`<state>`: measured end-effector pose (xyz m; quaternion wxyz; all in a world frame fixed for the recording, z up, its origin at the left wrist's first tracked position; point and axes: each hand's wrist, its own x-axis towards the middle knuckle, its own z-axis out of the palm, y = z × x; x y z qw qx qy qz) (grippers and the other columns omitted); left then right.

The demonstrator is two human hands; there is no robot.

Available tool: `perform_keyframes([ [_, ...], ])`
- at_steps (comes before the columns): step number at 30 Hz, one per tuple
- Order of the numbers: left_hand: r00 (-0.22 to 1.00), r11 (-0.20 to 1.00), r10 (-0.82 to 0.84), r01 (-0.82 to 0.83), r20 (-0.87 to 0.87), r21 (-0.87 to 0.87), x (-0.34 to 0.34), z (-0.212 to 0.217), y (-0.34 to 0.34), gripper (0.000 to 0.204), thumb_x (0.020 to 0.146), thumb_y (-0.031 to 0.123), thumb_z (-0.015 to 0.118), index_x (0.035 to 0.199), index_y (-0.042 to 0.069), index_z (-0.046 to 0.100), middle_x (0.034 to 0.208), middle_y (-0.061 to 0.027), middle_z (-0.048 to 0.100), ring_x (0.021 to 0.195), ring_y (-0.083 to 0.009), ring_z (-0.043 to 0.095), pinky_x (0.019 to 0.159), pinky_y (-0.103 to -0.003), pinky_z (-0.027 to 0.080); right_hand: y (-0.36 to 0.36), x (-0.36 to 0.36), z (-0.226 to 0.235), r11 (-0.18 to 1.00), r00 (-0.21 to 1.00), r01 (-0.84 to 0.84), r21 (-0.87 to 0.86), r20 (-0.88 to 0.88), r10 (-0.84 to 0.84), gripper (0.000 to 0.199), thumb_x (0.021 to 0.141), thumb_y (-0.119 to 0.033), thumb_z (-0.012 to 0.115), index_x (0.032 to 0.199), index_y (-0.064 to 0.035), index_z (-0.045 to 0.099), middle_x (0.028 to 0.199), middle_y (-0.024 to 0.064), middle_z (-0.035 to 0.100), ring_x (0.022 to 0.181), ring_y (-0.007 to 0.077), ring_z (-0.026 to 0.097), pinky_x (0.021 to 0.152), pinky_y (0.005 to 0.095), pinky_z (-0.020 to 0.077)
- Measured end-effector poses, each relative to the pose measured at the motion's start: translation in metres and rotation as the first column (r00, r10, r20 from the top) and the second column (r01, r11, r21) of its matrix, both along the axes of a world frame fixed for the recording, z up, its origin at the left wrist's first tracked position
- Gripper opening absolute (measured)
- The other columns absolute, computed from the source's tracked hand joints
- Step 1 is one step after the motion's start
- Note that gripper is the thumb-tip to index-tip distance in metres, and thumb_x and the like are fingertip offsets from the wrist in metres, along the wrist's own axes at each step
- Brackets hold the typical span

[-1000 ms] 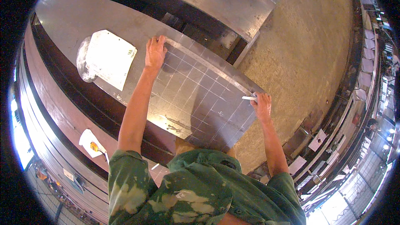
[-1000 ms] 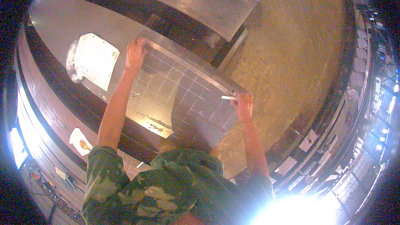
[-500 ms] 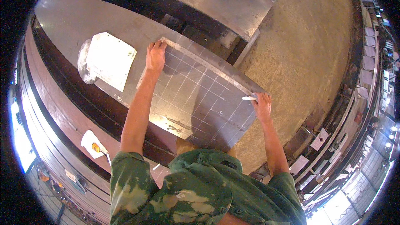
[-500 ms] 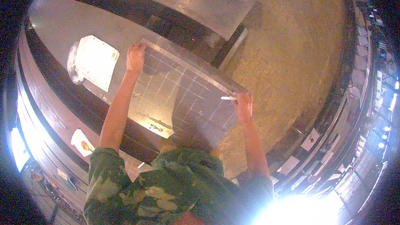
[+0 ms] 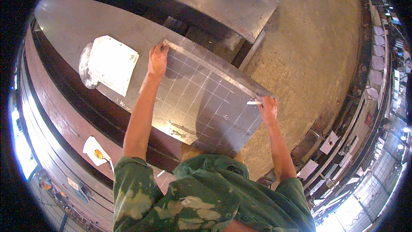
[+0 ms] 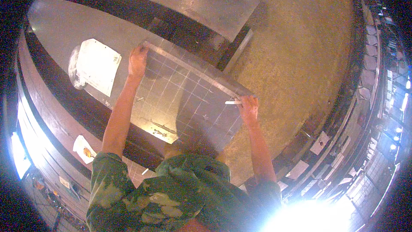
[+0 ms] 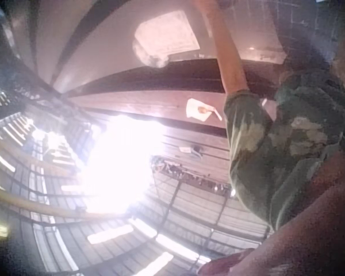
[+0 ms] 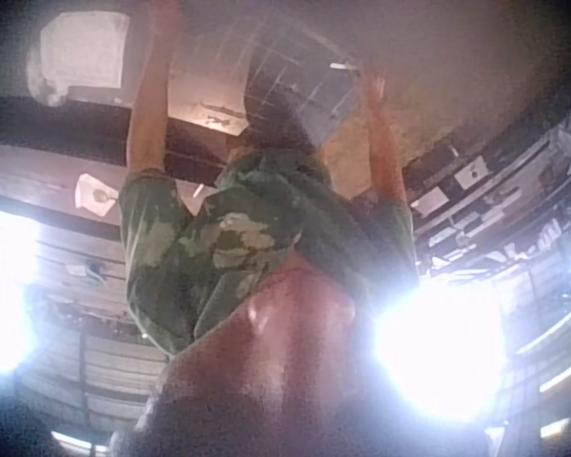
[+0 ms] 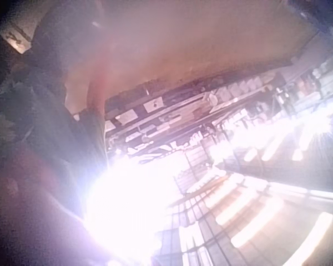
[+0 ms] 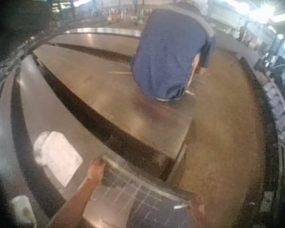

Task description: The person uses a metal square and a white marker to draw a grid of lines on a large metal sheet. They repeatedly reposition the square and draw lines to create a pattern across the sheet's surface.

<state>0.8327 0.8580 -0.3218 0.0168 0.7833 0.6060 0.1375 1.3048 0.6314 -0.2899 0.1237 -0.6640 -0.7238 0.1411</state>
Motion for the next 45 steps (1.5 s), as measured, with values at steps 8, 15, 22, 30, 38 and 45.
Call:
perform_keyframes([
  [8, 0.998, 1.000, 0.016, -0.014, 0.068, -0.026, 0.0007, 0.0030, 0.0025, 0.036, 0.082, 0.002, 0.066, 0.117, 0.007, 0.071, 0.118, -0.0159, 0.064, 0.108, -0.0370, 0.060, 0.096, -0.046, 0.051, 0.0004, -0.0029, 0.0048, 0.999, 1.000, 0.017, -0.038, 0.019, -0.016, 0.017, 0.085, -0.018, 0.076, 0.092, -0.0079, 0.064, 0.087, 0.0093, 0.065, 0.085, 0.0314, 0.060, 0.076, 0.0440, 0.0411],
  [15, 0.995, 0.998, 0.036, -0.031, 0.094, -0.054, 0.0031, 0.0052, 0.0019, 0.040, 0.079, 0.002, 0.070, 0.119, 0.009, 0.070, 0.122, -0.0161, 0.062, 0.113, -0.0371, 0.057, 0.100, -0.046, 0.048, 0.0023, -0.0010, 0.0044, 1.000, 1.000, 0.000, 0.005, 0.004, 0.000, 0.019, 0.083, -0.018, 0.077, 0.091, -0.0076, 0.063, 0.086, 0.0107, 0.065, 0.085, 0.0326, 0.060, 0.076, 0.0443, 0.0416],
  [22, 0.987, 0.996, 0.073, -0.066, 0.145, -0.054, 0.0066, 0.0027, 0.0008, 0.043, 0.078, 0.000, 0.071, 0.120, 0.010, 0.067, 0.123, -0.0185, 0.060, 0.114, -0.0395, 0.056, 0.100, -0.047, 0.048, 0.0025, -0.0033, 0.0054, 1.000, 1.000, 0.024, -0.003, -0.009, -0.024, 0.020, 0.081, -0.015, 0.078, 0.092, -0.0073, 0.063, 0.089, 0.0106, 0.064, 0.086, 0.0327, 0.060, 0.077, 0.0452, 0.0419],
  [30, 0.986, 0.996, 0.079, -0.071, 0.147, -0.062, 0.0074, 0.0035, 0.0020, 0.043, 0.080, 0.000, 0.070, 0.121, 0.010, 0.066, 0.123, -0.0189, 0.060, 0.114, -0.0392, 0.056, 0.099, -0.048, 0.048, 0.0006, 0.0002, 0.0017, 1.000, 1.000, 0.017, -0.010, 0.000, -0.017, 0.020, 0.081, -0.015, 0.078, 0.095, -0.0083, 0.065, 0.089, 0.0100, 0.064, 0.087, 0.0320, 0.060, 0.076, 0.0432, 0.0411],
  [38, 0.989, 0.997, 0.062, -0.057, 0.131, -0.043, 0.0083, 0.0070, 0.0004, 0.045, 0.078, 0.000, 0.072, 0.122, 0.010, 0.067, 0.122, -0.0181, 0.060, 0.114, -0.0381, 0.056, 0.099, -0.047, 0.049, 0.0039, -0.0044, 0.0051, 0.998, 1.000, 0.012, 0.069, 0.015, -0.013, 0.019, 0.082, -0.022, 0.078, 0.088, -0.0110, 0.064, 0.080, 0.0081, 0.064, 0.080, 0.0316, 0.061, 0.072, 0.0458, 0.0426],
  [45, 0.993, 0.998, 0.046, -0.043, 0.107, -0.037, 0.0009, -0.0011, 0.0010, 0.046, 0.079, 0.000, 0.071, 0.123, 0.011, 0.066, 0.122, -0.0169, 0.060, 0.114, -0.0376, 0.056, 0.098, -0.047, 0.048, 0.0038, -0.0054, 0.0057, 1.000, 1.000, 0.005, 0.019, 0.014, -0.005, 0.020, 0.080, -0.018, 0.078, 0.091, -0.0100, 0.064, 0.084, 0.0095, 0.063, 0.083, 0.0316, 0.060, 0.075, 0.0449, 0.0428],
])
